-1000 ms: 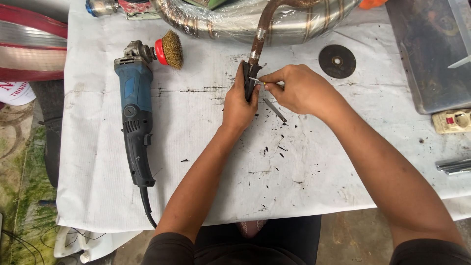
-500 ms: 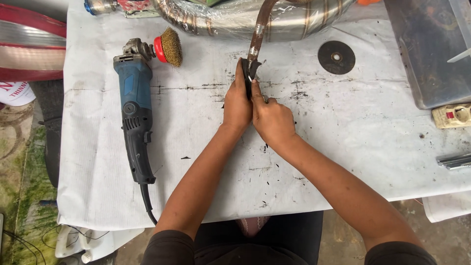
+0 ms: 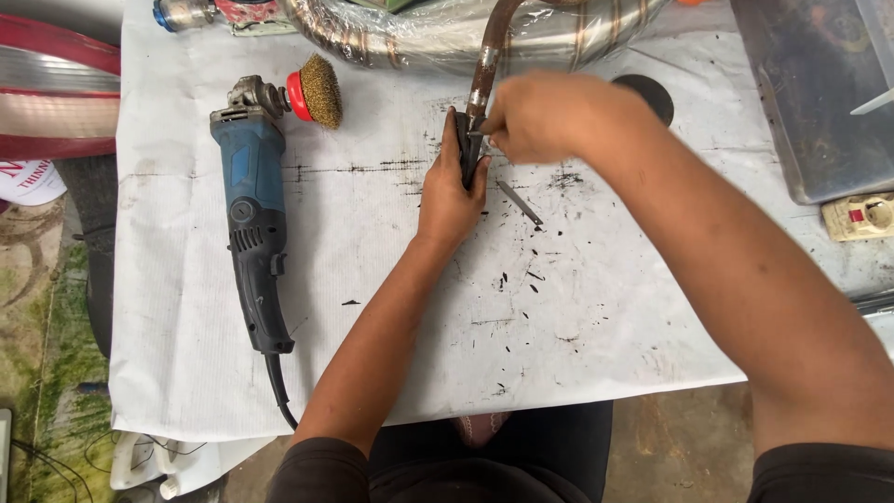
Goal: The person uses a screwdriver to pry and remove a black rubber grommet from a curved metal pipe. They then use a metal file to scrape and clean the surface of the pipe where the grommet was seated.
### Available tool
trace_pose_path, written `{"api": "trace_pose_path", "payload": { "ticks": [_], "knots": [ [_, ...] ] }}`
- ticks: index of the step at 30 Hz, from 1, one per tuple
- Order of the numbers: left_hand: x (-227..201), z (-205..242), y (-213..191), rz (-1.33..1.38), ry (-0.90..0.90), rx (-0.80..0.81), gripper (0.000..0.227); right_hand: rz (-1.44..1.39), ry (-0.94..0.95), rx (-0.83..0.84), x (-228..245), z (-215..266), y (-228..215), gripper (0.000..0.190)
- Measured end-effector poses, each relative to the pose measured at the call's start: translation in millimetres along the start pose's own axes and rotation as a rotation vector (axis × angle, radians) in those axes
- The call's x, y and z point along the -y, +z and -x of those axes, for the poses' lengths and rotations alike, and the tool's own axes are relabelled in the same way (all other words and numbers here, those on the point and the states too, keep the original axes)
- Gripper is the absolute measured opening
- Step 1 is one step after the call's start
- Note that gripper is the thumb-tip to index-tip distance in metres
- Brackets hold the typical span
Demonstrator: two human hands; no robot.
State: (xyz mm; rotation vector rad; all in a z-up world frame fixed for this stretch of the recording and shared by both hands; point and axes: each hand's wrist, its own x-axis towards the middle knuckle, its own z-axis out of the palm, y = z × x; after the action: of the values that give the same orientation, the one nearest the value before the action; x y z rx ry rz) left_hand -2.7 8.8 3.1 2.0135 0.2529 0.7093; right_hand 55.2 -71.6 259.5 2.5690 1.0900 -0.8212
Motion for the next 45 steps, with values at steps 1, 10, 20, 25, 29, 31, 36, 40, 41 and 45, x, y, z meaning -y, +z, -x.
{"api": "trace_pose_path", "payload": {
  "ticks": [1, 10, 20, 25, 29, 31, 36, 40, 41, 45],
  "knots": [
    [1, 1, 0, -0.002, -0.002, 0.003, 0.078, -0.004, -0.001, 0.002, 1, -8, -8, 0.038],
    [-4, -2, -4, 0.022, 0.080, -0.003, 0.073, 0.062, 0.085, -0.021, -8, -45, -44, 0.045],
    [-7, -2, -3, -0.027, 0.012, 0.012, 0.071, 0.058, 0.079, 0.041, -13, -41, -17, 0.049],
    [-6, 1, -1, -0.020, -0.006, 0.003, 0.072, -0.161, -0.032, -0.220, -42, -26, 39, 0.034],
    [-17, 1, -2, -0.058, -0.060, -0.010, 0.071, -0.450, -0.245, -0.363, -55, -8, 64, 0.031],
    [-20, 2, -5, -0.065, -0.060, -0.007, 0.072, -0.499, -0.316, -0.421, -66, -20, 83, 0.030],
    [-20, -2, -7, -0.021, -0.077, 0.042, 0.071, -0.496, -0.390, -0.606, -83, -42, 109, 0.025],
    [-20, -6, -13, 0.024, -0.119, 0.070, 0.069, -0.452, -0.398, -0.655, -80, -47, 113, 0.024],
    [-17, -7, -13, 0.033, -0.117, 0.069, 0.070, -0.400, -0.389, -0.666, -78, -46, 112, 0.024],
    [-19, -11, -16, 0.062, -0.132, 0.060, 0.070, -0.071, -0.257, -0.537, -62, -40, 82, 0.024]
  ]
}}
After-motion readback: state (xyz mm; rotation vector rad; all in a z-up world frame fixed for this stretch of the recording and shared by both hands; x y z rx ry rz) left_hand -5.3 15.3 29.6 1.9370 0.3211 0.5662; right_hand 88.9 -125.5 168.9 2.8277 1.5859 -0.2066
